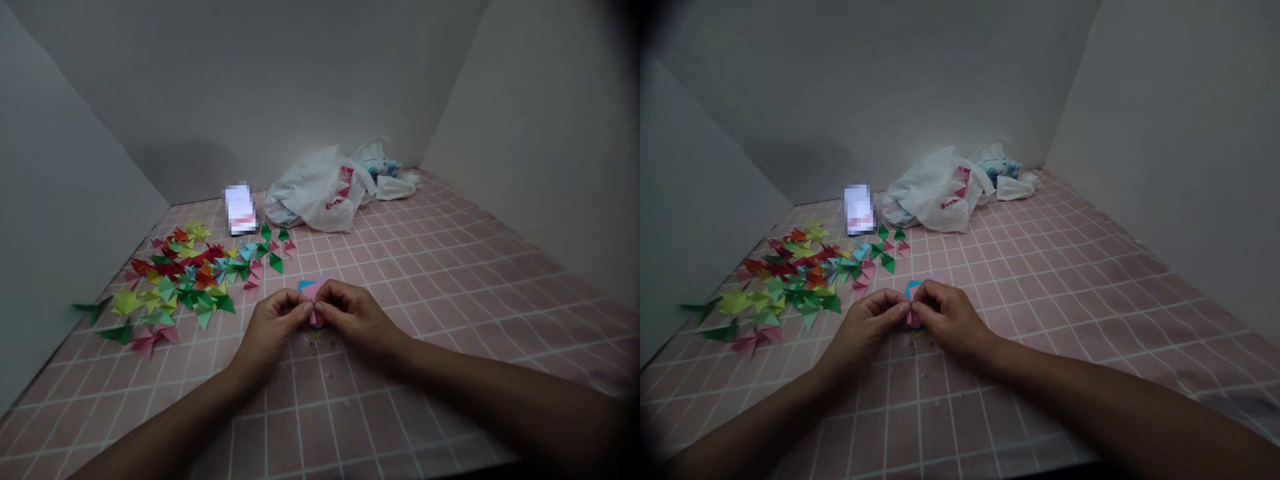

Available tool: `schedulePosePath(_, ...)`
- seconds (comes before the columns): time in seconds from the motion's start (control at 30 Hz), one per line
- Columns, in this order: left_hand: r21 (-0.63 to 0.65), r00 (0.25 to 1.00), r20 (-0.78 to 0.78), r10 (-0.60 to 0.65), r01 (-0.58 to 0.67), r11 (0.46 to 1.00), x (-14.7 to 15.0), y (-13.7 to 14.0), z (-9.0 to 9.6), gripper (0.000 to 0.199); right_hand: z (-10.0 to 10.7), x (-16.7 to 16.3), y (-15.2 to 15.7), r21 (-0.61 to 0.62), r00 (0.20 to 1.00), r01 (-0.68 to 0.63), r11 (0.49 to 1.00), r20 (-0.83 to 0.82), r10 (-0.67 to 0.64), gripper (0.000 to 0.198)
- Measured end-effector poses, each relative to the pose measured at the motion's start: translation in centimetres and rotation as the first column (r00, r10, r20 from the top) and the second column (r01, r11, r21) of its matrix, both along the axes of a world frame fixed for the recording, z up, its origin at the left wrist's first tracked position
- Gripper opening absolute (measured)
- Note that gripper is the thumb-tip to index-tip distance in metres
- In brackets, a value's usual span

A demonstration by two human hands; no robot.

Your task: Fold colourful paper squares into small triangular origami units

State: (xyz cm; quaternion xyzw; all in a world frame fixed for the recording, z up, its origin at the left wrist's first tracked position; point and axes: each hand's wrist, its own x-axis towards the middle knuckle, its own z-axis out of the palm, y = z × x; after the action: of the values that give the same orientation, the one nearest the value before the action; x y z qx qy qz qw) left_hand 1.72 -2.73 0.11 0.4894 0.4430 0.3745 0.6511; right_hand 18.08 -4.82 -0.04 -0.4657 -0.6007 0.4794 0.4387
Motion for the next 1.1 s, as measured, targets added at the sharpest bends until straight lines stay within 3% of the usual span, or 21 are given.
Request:
schedulePosePath(0.7, 0.173, 0.983, -0.182, -0.023, 0.055, 0.983, 0.13, -0.19, 0.48, 0.013, -0.02, -0.16, 0.06, -0.068, 0.994, -0.046, 0.997, -0.102, 0.039, 0.013)
schedulePosePath(1.0, 0.161, 0.968, -0.233, -0.094, 0.134, 0.978, -0.16, 0.01, 0.64, 0.012, -0.11, 0.07, 0.04, 0.013, 0.999, -0.028, 1.000, 0.034, 0.027, 0.013)
schedulePosePath(1.1, 0.138, 0.981, -0.170, -0.096, 0.120, 0.983, -0.16, 0.02, 0.53, 0.014, -0.12, 0.09, 0.04, 0.015, 0.999, -0.014, 1.000, 0.039, 0.014, 0.013)
